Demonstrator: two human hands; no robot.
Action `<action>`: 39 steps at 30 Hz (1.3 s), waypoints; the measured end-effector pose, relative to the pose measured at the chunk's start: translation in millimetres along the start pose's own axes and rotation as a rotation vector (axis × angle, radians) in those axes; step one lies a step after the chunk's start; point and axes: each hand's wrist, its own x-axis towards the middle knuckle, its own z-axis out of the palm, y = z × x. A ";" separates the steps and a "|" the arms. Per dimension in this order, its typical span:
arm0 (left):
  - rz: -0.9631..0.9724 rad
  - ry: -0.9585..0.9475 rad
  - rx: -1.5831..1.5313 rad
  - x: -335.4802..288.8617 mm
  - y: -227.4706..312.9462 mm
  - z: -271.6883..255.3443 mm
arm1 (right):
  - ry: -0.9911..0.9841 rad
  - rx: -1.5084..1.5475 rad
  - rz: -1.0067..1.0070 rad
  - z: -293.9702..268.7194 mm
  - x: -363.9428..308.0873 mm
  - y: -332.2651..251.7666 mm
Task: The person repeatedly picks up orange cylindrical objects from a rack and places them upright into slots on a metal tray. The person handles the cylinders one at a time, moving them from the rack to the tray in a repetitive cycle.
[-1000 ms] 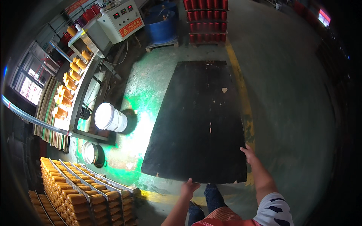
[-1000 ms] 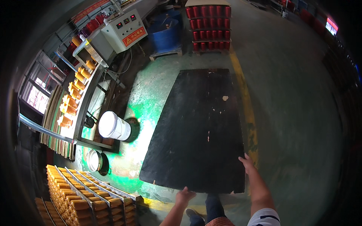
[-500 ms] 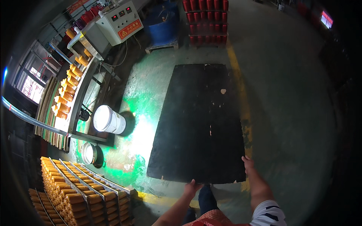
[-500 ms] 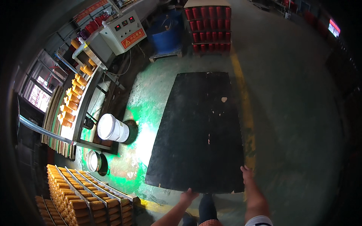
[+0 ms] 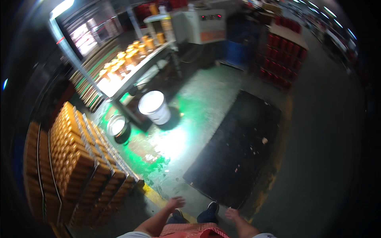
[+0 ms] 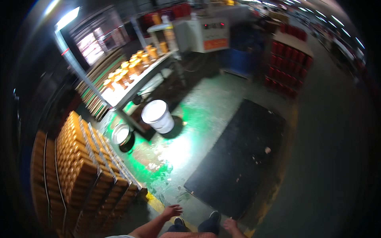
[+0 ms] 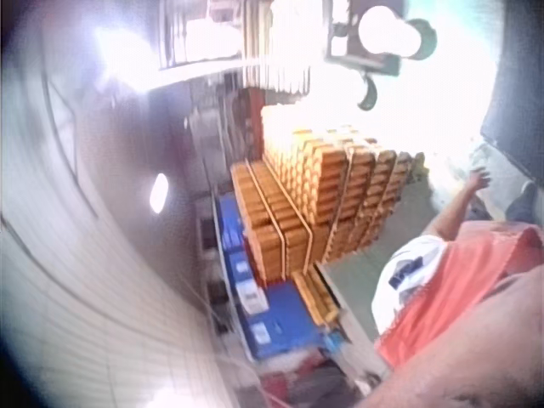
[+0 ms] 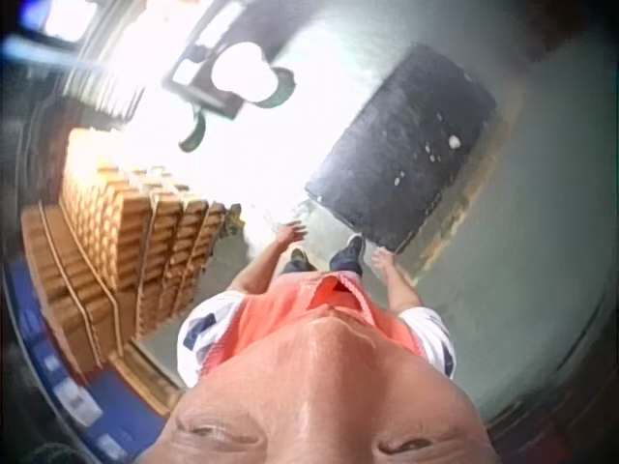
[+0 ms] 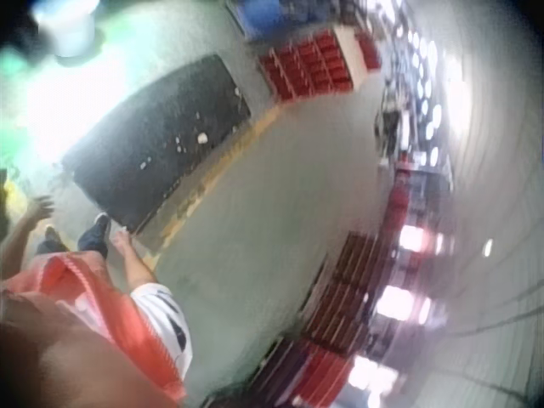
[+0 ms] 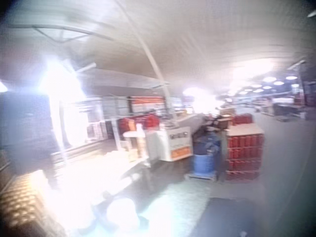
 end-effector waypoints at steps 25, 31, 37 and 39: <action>0.782 1.603 0.617 -208.0 363.8 -406.3 | -0.952 -1.190 -1.672 930.5 -194.3 -355.9; 0.477 1.578 0.695 -220.4 359.4 -404.9 | -1.470 -1.553 -1.871 1120.4 -237.7 -290.1; 0.530 1.657 0.636 -223.0 377.6 -403.8 | -1.885 -1.202 -1.906 1164.3 -229.7 -299.0; 0.606 1.670 0.658 -222.4 383.9 -400.6 | -1.991 -1.239 -1.849 1159.8 -223.1 -311.7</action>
